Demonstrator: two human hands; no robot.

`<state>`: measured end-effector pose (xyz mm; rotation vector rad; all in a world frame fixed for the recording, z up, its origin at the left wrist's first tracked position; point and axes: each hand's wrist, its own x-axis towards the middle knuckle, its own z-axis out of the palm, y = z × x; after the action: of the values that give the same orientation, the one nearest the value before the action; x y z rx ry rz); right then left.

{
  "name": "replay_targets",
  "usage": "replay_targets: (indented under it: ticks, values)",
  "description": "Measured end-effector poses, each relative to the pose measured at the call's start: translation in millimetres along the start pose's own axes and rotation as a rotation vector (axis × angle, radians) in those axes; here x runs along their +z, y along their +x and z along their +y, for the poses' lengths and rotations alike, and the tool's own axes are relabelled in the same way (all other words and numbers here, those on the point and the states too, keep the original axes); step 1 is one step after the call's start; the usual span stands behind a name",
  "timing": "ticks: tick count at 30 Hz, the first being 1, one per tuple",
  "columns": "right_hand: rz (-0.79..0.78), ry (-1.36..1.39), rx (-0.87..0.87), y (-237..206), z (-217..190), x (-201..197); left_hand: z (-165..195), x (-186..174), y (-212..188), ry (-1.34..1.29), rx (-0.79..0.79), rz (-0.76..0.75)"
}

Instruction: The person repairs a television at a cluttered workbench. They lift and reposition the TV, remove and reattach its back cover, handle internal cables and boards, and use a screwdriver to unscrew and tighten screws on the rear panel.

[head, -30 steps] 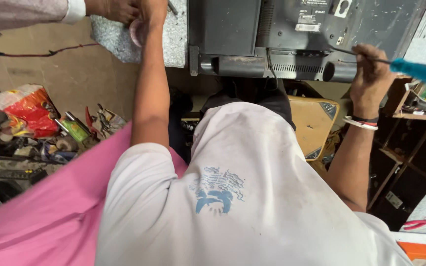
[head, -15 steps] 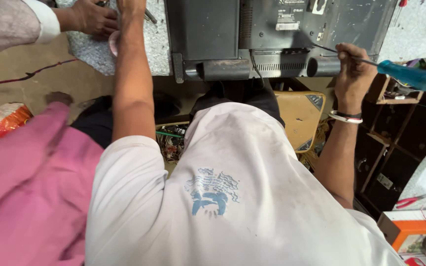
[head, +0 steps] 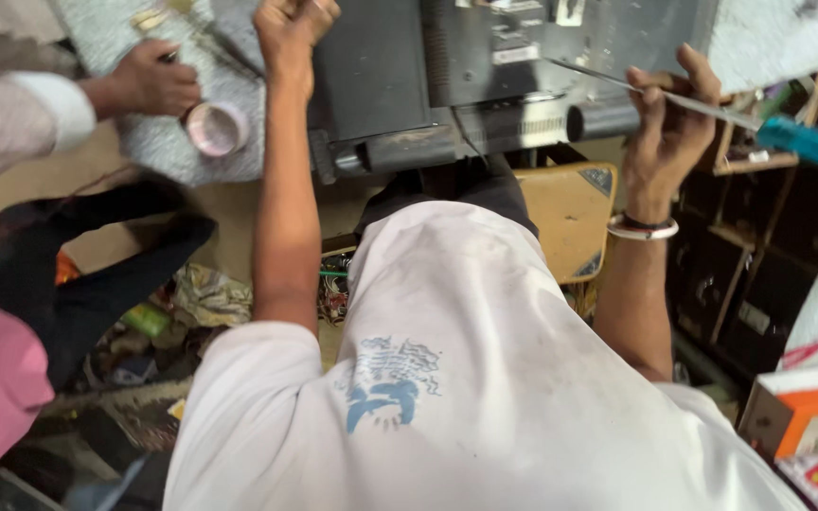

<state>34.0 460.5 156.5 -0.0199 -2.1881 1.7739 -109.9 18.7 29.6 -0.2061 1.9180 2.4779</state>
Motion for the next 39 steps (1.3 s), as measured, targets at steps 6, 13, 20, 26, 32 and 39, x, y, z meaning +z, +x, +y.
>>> replay_targets:
  ticks: [6,13,20,26,32,39]
  values:
    - [-0.012,0.265,0.032,9,-24,22,-8,128,-58,-0.373,-0.166,-0.317]
    - [-0.01,0.294,0.086,3,-43,43,-13,150,-82,-0.469,-0.194,-0.382]
    - [-0.004,0.351,0.064,-6,-30,35,-10,144,-85,-0.44,-0.117,-0.389]
    - [0.003,0.369,0.067,-12,-24,29,-2,147,-91,-0.377,-0.087,-0.404]
    - [0.03,0.431,0.072,-14,-24,25,6,150,-89,-0.386,-0.06,-0.426]
    - [0.058,0.447,0.08,-12,-25,22,11,153,-88,-0.367,-0.056,-0.458]
